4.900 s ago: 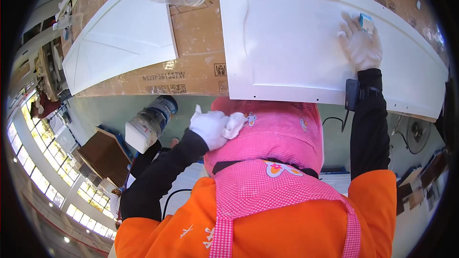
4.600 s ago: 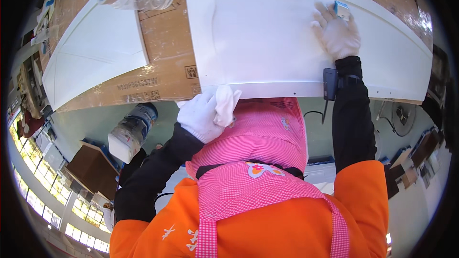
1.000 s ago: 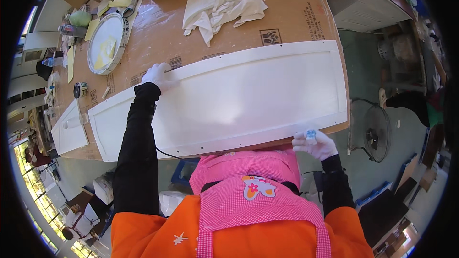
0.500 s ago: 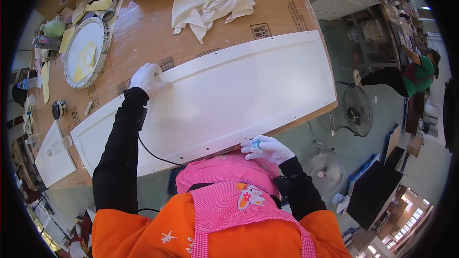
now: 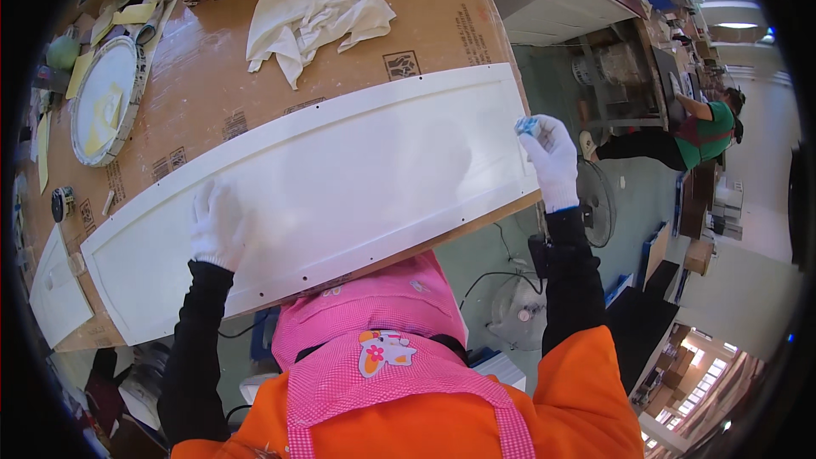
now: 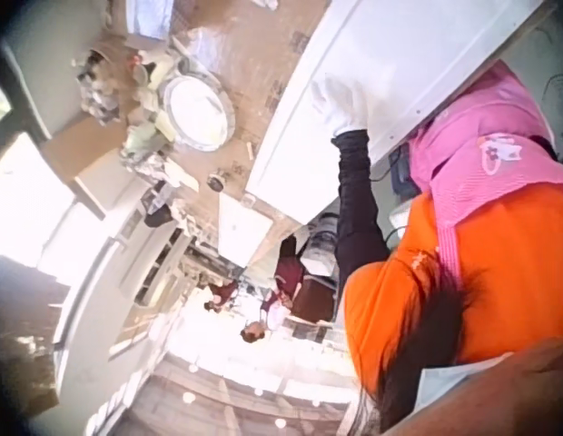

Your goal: Polishing and cleaning a white furniture panel using a cloth, putty, and a small sanding block.

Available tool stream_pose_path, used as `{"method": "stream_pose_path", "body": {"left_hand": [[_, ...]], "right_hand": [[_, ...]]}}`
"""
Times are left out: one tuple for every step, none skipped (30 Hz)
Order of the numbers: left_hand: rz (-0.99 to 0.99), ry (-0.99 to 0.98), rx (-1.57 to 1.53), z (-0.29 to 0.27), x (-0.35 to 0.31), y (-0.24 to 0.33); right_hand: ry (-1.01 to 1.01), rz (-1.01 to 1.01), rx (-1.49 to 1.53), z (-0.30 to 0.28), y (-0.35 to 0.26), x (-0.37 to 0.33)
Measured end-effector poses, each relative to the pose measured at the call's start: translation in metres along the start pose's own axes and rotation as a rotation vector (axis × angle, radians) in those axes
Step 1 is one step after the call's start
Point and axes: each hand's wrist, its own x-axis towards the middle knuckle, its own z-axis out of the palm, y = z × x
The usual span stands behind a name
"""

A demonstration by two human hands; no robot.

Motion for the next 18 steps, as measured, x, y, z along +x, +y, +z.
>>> {"method": "stream_pose_path", "body": {"left_hand": [[-0.081, 0.014, -0.034, -0.001, -0.019, 0.011], [-0.106, 0.011, -0.028, 0.003, -0.035, 0.015], [-0.183, 0.047, 0.028, 0.006, -0.053, 0.017], [-0.254, 0.080, 0.075, 0.013, -0.066, 0.020], [-0.311, 0.063, 0.107, 0.023, -0.077, 0.020], [-0.343, 0.053, 0.111, 0.031, -0.085, 0.019], [-0.392, 0.133, 0.101, 0.041, -0.089, 0.019], [-0.438, 0.214, 0.091, 0.053, -0.092, 0.022], [-0.466, 0.196, 0.092, 0.062, -0.093, 0.027], [-0.516, 0.241, 0.140, 0.065, -0.087, 0.031], [-0.562, 0.285, 0.188, 0.067, -0.083, 0.033], [-0.584, 0.276, 0.191, 0.070, -0.085, 0.031], [-0.552, 0.301, 0.171, 0.071, -0.088, 0.023], [-0.517, 0.326, 0.146, 0.076, -0.091, 0.017], [-0.503, 0.334, 0.166, 0.077, -0.095, 0.012], [-0.515, 0.323, 0.165, 0.079, -0.098, 0.010], [-0.521, 0.316, 0.172, 0.079, -0.100, 0.008], [-0.528, 0.314, 0.180, 0.082, -0.104, 0.004]], "right_hand": [[-0.022, -0.074, 0.022, 0.001, 0.005, 0.022], [-0.047, -0.071, 0.023, -0.001, 0.011, 0.041], [-0.110, -0.105, -0.095, 0.000, 0.015, 0.061], [-0.165, -0.144, -0.221, -0.003, 0.020, 0.081], [-0.174, -0.185, -0.284, -0.005, 0.028, 0.099], [-0.208, -0.184, -0.286, -0.005, 0.036, 0.111], [-0.233, -0.269, -0.402, -0.005, 0.040, 0.127], [-0.255, -0.357, -0.518, -0.006, 0.044, 0.142], [-0.287, -0.351, -0.524, -0.007, 0.047, 0.153], [-0.319, -0.537, -0.567, -0.006, 0.048, 0.162], [-0.349, -0.726, -0.603, -0.006, 0.049, 0.170], [-0.373, -0.727, -0.602, -0.006, 0.051, 0.176], [-0.422, -0.712, -0.569, -0.006, 0.053, 0.179], [-0.468, -0.697, -0.544, -0.007, 0.054, 0.183], [-0.483, -0.700, -0.537, -0.005, 0.057, 0.188], [-0.509, -0.700, -0.561, -0.005, 0.060, 0.190], [-0.535, -0.700, -0.584, -0.004, 0.063, 0.192], [-0.549, -0.699, -0.585, -0.003, 0.065, 0.193]]}}
